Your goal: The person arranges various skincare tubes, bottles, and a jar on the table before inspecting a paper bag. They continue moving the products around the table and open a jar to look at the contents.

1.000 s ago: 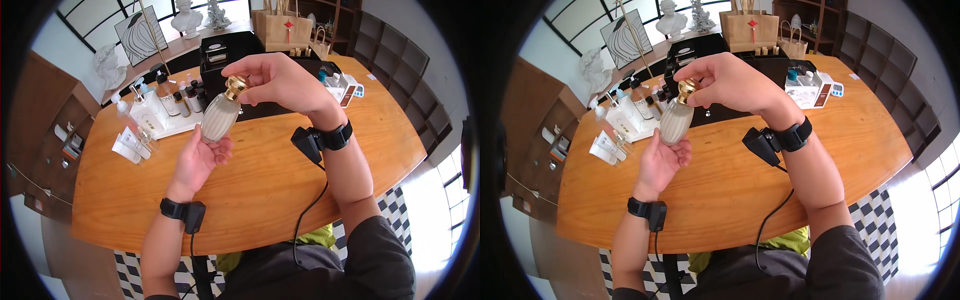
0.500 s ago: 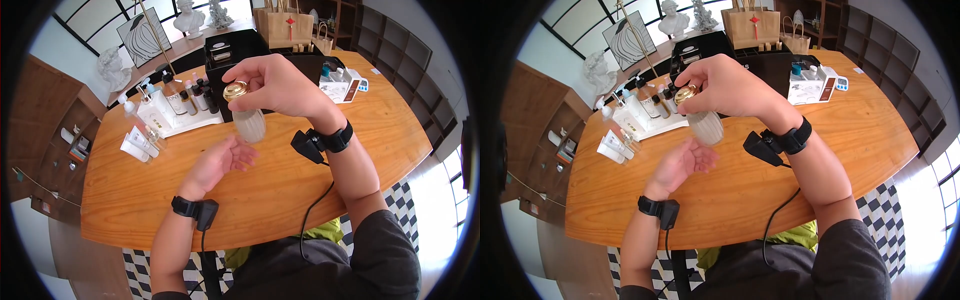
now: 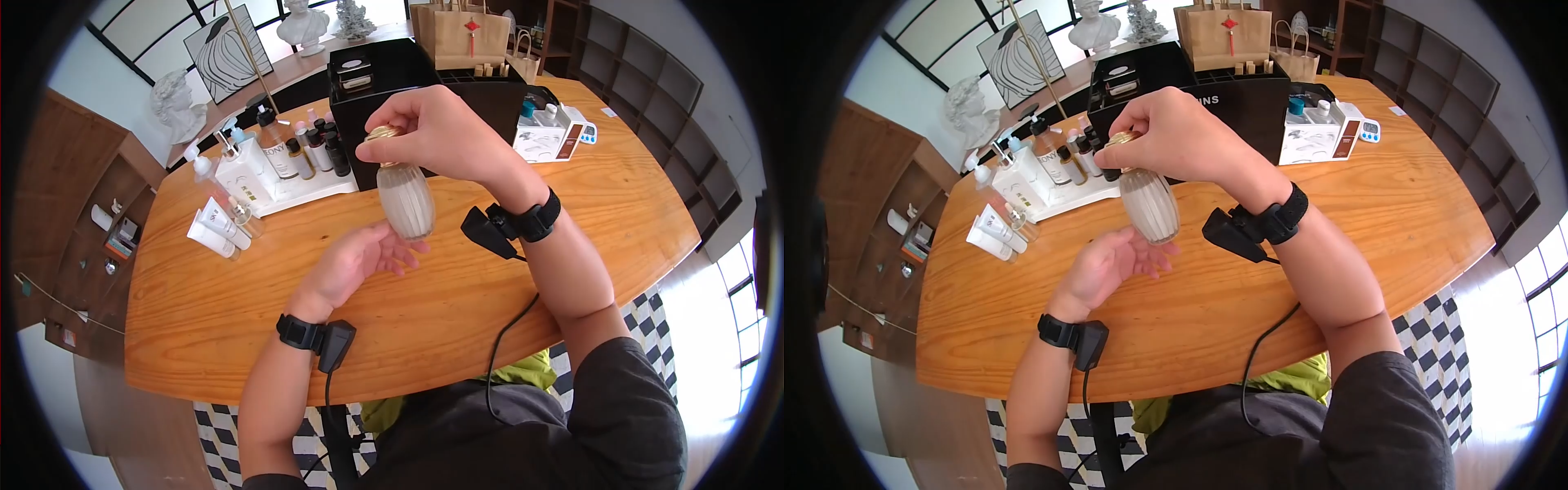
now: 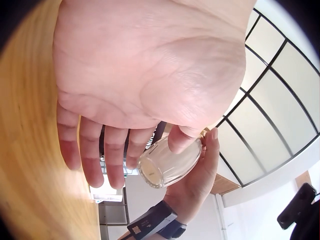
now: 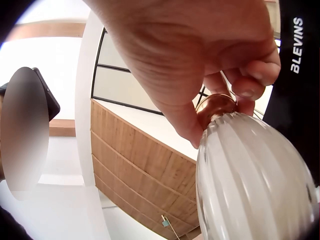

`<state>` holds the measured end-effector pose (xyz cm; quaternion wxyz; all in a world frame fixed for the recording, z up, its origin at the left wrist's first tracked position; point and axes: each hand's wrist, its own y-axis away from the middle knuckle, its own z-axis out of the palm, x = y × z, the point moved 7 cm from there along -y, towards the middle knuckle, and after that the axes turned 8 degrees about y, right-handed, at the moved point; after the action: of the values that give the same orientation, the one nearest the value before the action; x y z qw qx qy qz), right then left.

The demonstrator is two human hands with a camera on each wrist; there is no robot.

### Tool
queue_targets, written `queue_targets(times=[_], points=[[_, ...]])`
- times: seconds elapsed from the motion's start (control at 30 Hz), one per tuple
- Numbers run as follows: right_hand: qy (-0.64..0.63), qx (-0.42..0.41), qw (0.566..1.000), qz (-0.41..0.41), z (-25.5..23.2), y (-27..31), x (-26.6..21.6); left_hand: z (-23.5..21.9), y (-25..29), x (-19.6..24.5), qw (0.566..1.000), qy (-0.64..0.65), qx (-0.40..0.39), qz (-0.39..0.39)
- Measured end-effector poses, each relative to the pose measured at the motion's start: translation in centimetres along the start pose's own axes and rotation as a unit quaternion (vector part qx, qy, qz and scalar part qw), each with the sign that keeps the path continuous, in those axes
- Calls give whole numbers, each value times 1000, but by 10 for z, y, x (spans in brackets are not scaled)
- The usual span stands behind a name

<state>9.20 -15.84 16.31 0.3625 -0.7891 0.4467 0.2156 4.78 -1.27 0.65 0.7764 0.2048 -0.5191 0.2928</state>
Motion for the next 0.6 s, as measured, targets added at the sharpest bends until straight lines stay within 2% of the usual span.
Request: queue_targets(times=[0.1, 0.33, 0.53, 0.6], points=[[16, 5, 1000, 1, 0, 0, 0, -2, 3, 1, 1000, -5, -16, 26], [7, -3, 1000, 0, 2, 0, -2, -6, 1, 2, 1000, -17, 11, 14], [-59, -18, 997, -51, 1, 4, -14, -15, 1, 8, 997, 62, 23, 39], [-116, -11, 991, -66, 1, 3, -13, -15, 2, 14, 994, 89, 21, 58]])
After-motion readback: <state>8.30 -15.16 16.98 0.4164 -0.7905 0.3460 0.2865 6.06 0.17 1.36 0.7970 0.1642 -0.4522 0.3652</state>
